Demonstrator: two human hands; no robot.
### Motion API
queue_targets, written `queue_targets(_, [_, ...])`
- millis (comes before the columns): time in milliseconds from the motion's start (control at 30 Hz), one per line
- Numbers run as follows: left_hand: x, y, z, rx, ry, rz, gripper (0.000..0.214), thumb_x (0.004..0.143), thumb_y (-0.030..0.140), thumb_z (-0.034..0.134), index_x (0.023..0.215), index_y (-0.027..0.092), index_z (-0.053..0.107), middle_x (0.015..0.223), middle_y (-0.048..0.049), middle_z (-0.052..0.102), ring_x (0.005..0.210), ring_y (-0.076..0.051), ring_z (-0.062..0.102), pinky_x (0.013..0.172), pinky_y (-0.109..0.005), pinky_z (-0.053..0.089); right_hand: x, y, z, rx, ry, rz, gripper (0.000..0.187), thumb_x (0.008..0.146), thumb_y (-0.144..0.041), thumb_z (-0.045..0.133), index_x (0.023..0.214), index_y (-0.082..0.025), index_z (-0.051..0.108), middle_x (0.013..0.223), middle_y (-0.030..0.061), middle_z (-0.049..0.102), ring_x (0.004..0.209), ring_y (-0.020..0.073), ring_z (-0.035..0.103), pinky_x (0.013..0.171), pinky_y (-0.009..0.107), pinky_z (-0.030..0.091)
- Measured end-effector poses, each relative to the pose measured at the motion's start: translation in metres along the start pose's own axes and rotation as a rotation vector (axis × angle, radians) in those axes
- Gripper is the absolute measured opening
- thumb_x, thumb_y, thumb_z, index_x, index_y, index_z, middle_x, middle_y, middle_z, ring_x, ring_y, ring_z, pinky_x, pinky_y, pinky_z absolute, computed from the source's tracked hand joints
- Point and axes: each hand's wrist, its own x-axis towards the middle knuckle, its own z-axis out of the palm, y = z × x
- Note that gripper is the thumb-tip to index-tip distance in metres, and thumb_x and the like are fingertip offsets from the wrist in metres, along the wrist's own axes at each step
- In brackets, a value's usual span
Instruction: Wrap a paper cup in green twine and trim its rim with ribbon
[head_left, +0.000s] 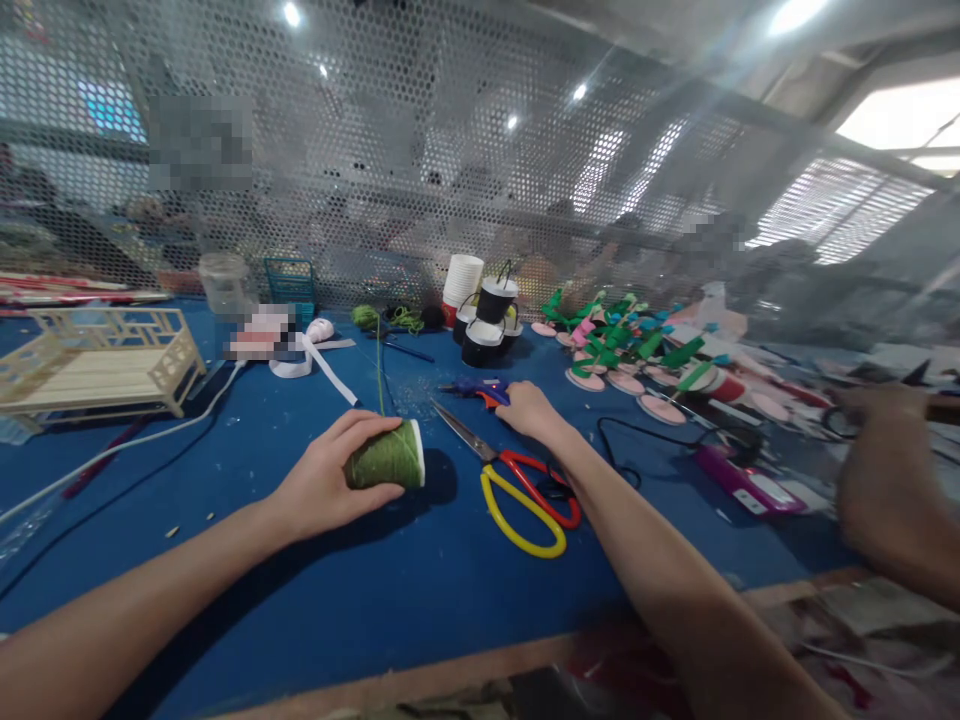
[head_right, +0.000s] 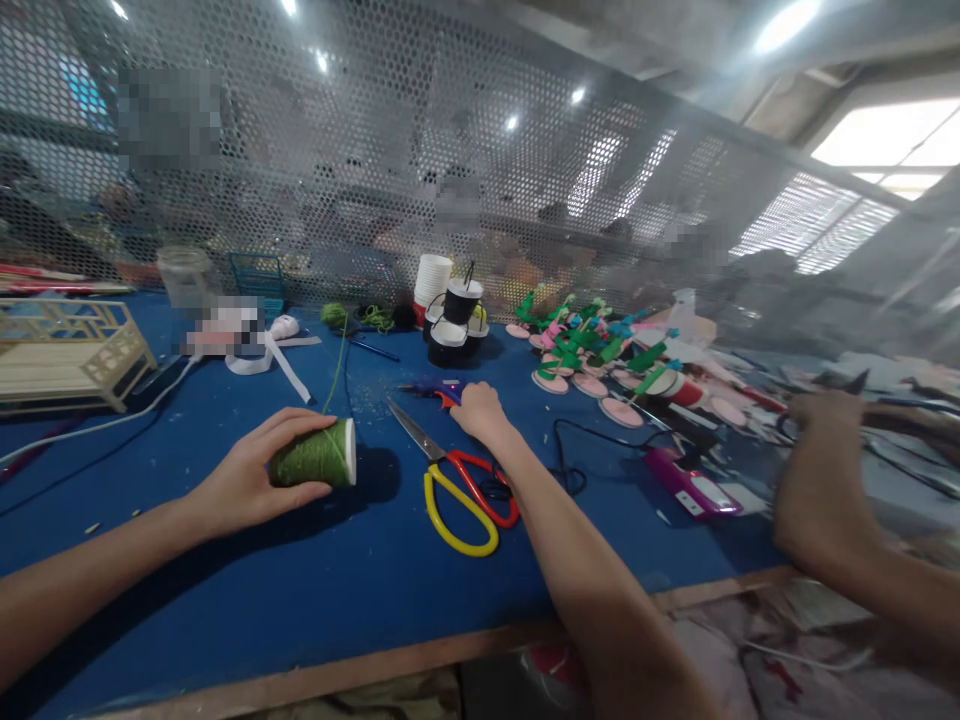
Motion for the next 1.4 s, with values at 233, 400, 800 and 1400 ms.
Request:
queue_targets(233, [0.002, -0.008, -0.003, 0.019, 0.029, -0.021, 0.048, 0.072, 0.033, 0.063, 0.115, 0.019, 0.046, 0.111, -0.0084, 0.052, 0.102, -0.022, 0.053, 0.09, -0.036, 0.043, -0.039, -0.024, -0.029, 0.423, -0.044, -0.142, 0.034, 0.071, -0.021, 0.058, 0.102, -0.013, 0.046, 0.08, 0.0039, 0.065, 0.061, 0.0126, 0.06, 0.059, 0.025, 0.048])
queue_targets(400, [0.005, -0.013, -0.006, -0.004, 0.023, -0.094, 0.049, 0.071, 0.039, 0.062, 0.113, 0.018, 0.048, 0.105, -0.0073, 0.056, 0.096, -0.022, 0.055, 0.085, -0.036, 0.045, -0.078, -0.043, -0.036, 0.631, -0.355, -0.293, 0.02, 0.074, -0.034, 0.058, 0.078, -0.014, 0.053, 0.06, 0.0029, 0.063, 0.052, 0.0132, 0.06, 0.053, 0.026, 0.05])
queue_targets(800, [0.006, -0.018, -0.008, -0.033, 0.04, -0.138, 0.048, 0.071, 0.042, 0.061, 0.111, 0.02, 0.049, 0.102, -0.0063, 0.057, 0.093, -0.021, 0.056, 0.083, -0.035, 0.045, -0.096, -0.038, -0.027, 0.603, -0.328, -0.319, 0.02, 0.073, -0.031, 0.058, 0.083, -0.013, 0.061, 0.071, 0.0056, 0.067, 0.053, 0.0132, 0.06, 0.05, 0.026, 0.051])
queue_targets(1400, [0.007, -0.018, -0.007, 0.033, 0.081, -0.153, 0.048, 0.071, 0.041, 0.063, 0.111, 0.021, 0.049, 0.105, -0.0067, 0.056, 0.097, -0.021, 0.055, 0.087, -0.038, 0.044, -0.104, -0.034, -0.023, 0.331, -0.172, -0.46, 0.023, 0.073, -0.032, 0.057, 0.057, -0.02, 0.045, 0.05, -0.0035, 0.044, 0.045, 0.01, 0.037, 0.041, 0.023, 0.034])
